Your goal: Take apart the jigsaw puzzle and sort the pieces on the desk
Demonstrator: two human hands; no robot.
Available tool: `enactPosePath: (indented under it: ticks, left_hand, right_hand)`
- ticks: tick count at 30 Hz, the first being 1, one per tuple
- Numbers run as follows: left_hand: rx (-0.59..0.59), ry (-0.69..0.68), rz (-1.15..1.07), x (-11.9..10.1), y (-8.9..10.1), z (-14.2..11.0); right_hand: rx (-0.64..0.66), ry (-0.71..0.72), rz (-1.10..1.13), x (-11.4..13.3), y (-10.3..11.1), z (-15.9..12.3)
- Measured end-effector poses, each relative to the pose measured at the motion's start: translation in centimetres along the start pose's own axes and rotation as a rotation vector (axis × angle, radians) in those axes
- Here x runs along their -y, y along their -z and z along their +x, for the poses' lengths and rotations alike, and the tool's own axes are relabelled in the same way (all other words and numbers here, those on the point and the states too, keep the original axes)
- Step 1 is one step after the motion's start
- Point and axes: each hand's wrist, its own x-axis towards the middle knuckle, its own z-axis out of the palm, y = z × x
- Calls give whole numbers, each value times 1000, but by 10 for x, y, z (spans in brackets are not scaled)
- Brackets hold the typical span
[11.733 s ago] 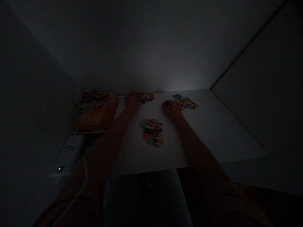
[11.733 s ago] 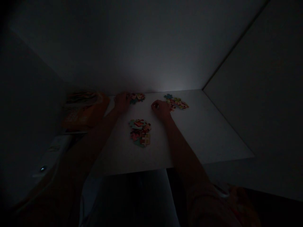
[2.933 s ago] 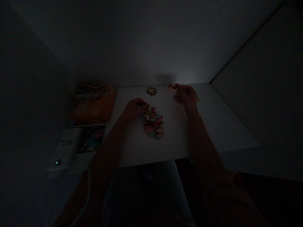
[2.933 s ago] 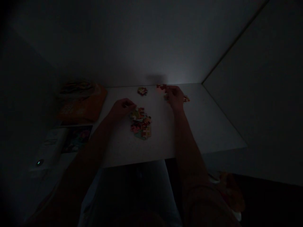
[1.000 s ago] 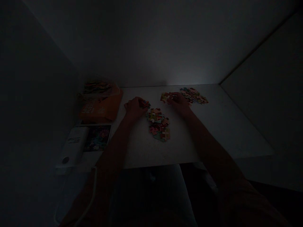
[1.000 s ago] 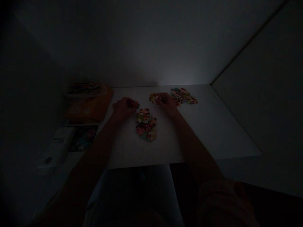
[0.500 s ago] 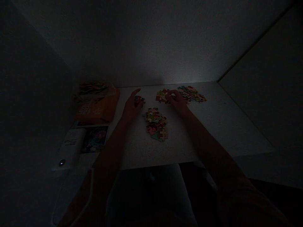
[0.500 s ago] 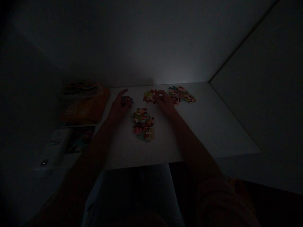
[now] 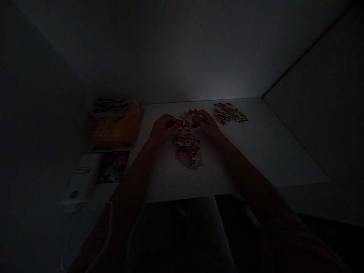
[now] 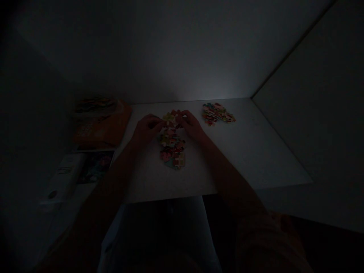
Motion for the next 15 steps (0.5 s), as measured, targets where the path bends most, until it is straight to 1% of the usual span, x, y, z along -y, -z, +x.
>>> enactPosePath:
  ticks: [2,4,6,8,11,15]
  left_hand:
    - [-54,35,14,2,1,1]
    - [-134,100,22,5,4,2]
    - [-201,171,28,8,6,3]
    - [-241,210,36,11,8,3]
    - [-271,199,53,15,10,3]
    - [-291,185,52,19,11,3]
  right_hand:
    - [-43,26,-65,0,7,1]
    - [-91,30,-119,1,14,2]
    - [-128,14,-108,2,19,4]
    - [-145,-7,-41,2,19,6]
    - [-153,-32,46,2,15,8]
    - [-147,-38,98,1,11,8]
